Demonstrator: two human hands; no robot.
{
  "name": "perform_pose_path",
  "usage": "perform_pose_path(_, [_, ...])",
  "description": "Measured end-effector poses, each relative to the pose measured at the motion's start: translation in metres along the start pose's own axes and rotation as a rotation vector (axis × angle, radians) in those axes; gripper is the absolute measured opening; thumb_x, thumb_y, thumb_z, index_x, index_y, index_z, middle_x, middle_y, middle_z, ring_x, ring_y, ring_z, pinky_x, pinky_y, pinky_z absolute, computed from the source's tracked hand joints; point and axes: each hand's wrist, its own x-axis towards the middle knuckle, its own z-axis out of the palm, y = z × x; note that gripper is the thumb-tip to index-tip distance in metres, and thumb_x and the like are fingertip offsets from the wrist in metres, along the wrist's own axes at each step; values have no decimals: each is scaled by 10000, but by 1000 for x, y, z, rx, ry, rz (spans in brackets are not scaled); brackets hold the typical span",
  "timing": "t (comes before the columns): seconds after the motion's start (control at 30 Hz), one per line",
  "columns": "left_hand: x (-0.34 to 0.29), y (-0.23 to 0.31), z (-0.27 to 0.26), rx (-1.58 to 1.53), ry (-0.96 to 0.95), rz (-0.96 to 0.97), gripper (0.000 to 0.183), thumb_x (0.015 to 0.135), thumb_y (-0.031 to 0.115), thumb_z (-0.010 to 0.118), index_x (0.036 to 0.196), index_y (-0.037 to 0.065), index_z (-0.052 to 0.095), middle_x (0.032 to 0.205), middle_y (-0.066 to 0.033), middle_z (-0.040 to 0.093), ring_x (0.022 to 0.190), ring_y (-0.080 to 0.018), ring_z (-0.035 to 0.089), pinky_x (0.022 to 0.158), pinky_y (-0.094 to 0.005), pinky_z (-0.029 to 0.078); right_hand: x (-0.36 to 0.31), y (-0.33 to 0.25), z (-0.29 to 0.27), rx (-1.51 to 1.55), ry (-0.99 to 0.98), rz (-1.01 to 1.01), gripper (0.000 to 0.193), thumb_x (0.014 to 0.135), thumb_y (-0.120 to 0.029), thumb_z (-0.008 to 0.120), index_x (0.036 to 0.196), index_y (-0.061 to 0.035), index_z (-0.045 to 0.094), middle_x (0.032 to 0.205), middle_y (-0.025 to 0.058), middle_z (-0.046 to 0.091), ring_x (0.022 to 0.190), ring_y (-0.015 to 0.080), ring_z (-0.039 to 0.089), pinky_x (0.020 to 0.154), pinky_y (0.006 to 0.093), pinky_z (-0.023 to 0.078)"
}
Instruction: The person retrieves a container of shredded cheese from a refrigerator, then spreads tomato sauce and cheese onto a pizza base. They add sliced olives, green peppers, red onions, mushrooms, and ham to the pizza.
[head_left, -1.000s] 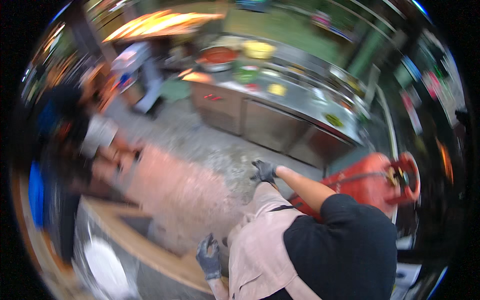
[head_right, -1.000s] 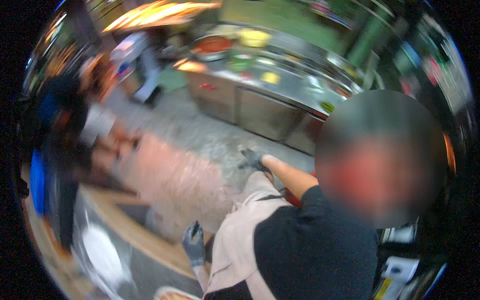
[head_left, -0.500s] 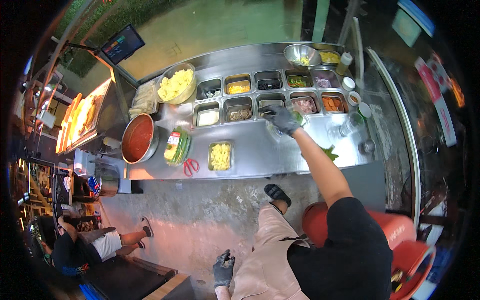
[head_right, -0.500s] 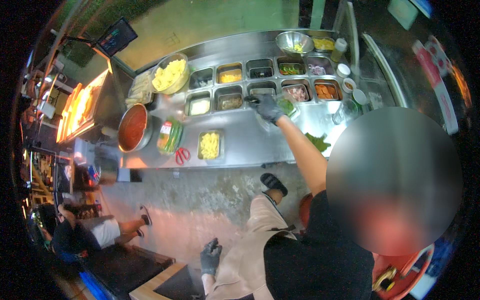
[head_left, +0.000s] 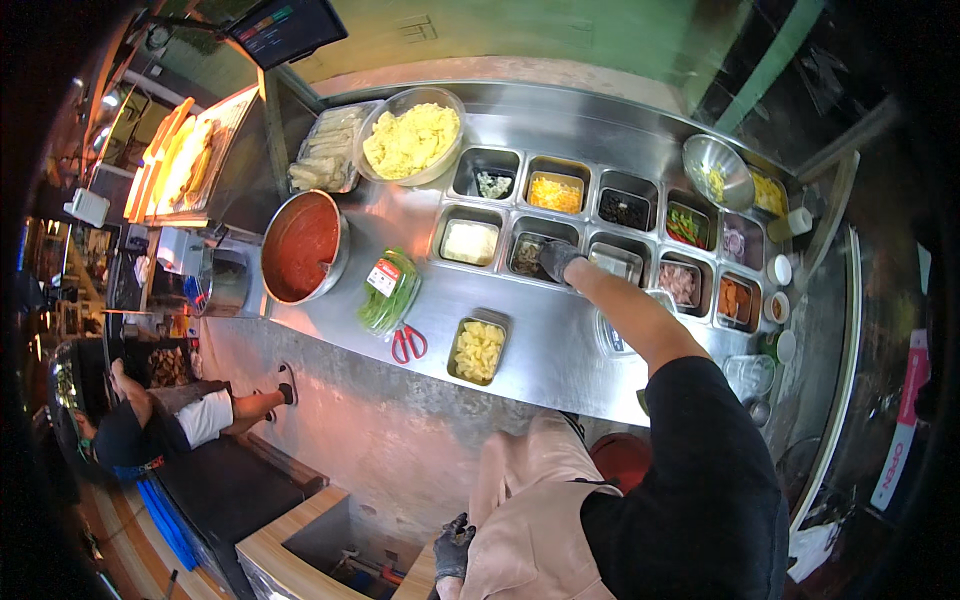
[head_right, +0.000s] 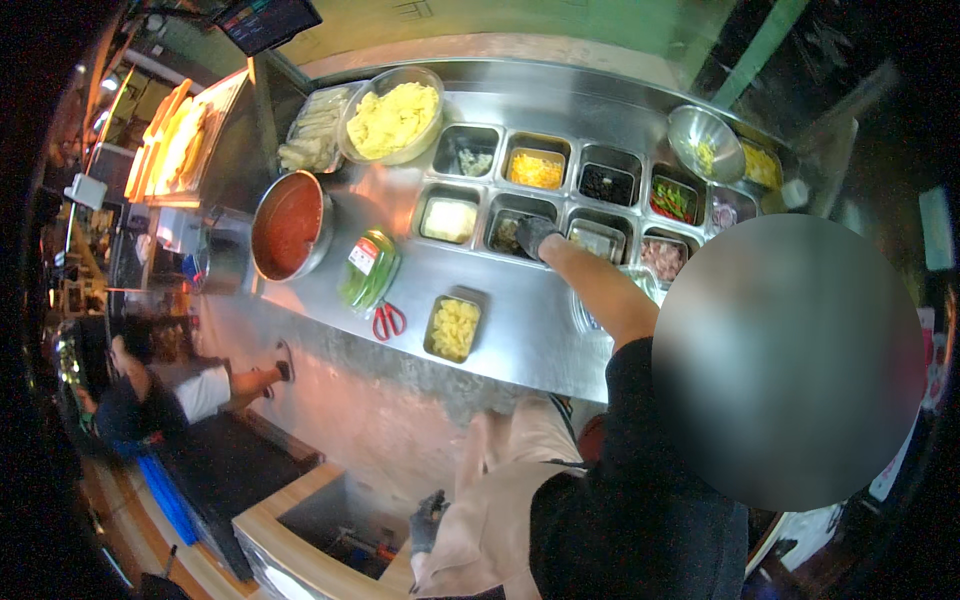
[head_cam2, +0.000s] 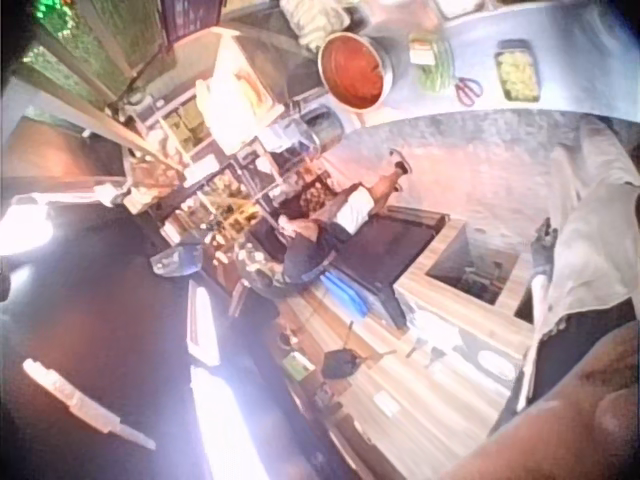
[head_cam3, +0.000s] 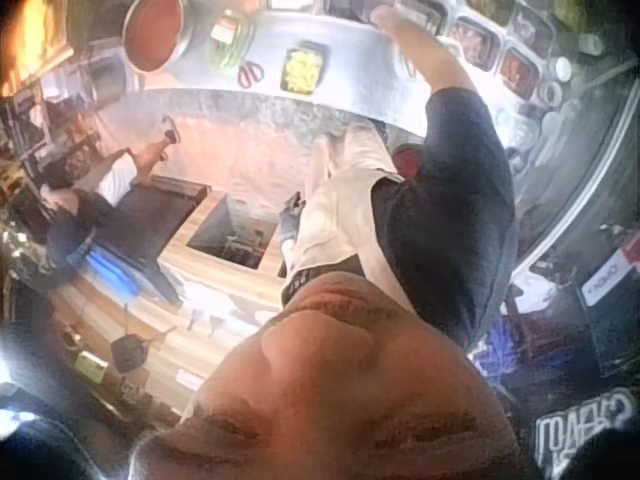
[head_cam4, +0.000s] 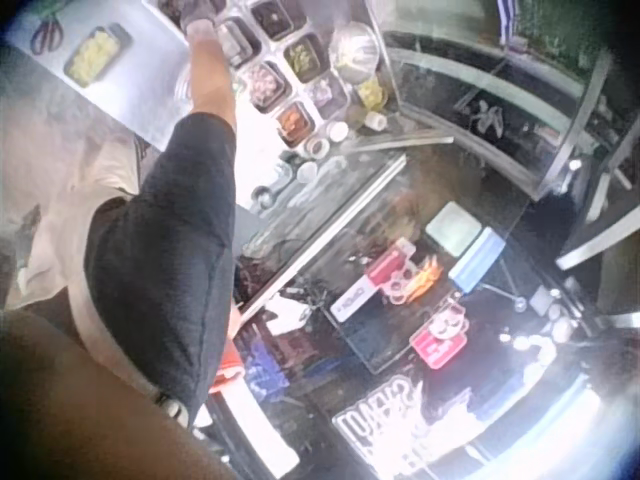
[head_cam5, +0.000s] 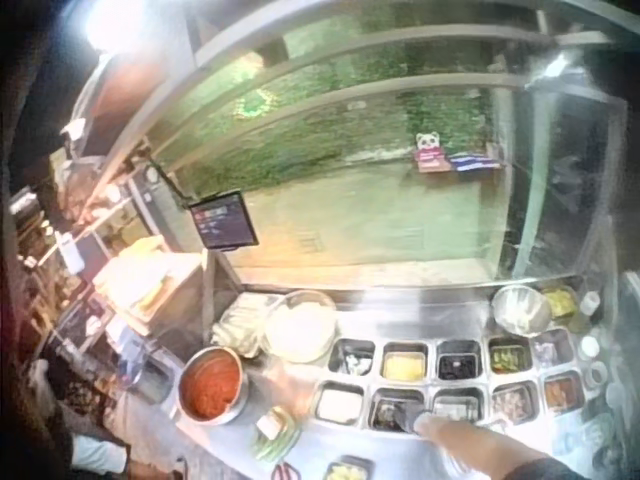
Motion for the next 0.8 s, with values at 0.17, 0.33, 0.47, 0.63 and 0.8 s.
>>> perform_pose_path(0.17, [11,-5,16,-89,-35,45,409,905,226,740,1277,64,690,1183,-163,718,1066,-282,707,930,-387,544,15,-5,8,-50,-124,-25,314,953,-169,496,1026,-60,781,1065,190,751,1028,323,729,895,426,574])
perform_pose_path(0.33, [7,-6,16,-98,91,50,383,895,158,761,1265,76,706,1143,-137,742,1005,-218,725,896,-349,558,22,15,9,12,-82,15,258,901,-179,609,1057,-40,760,1073,201,740,1010,362,718,890,446,574])
perform_pose_path(0.47, [-3,-8,8,-115,68,-89,390,916,190,722,1286,70,687,1225,-168,704,1074,-288,703,957,-384,538,21,34,-5,234,-48,153,322,801,-290,783,1090,-146,773,1101,182,738,1012,394,703,891,458,559])
perform_pose_path(0.63, [-7,-17,3,-143,113,-84,395,922,201,713,1297,82,683,1208,-166,707,1063,-282,704,941,-376,542,1,35,-27,354,-48,209,364,799,-279,811,1141,-160,764,1145,206,719,1104,377,666,978,430,523])
perform_pose_path(0.8, [-10,-24,7,-135,132,-89,423,923,279,706,1305,98,679,1215,-164,705,1089,-289,695,951,-397,536,-5,39,-21,313,-40,227,419,806,-281,810,1193,-138,736,1219,214,694,1142,388,648,998,435,509])
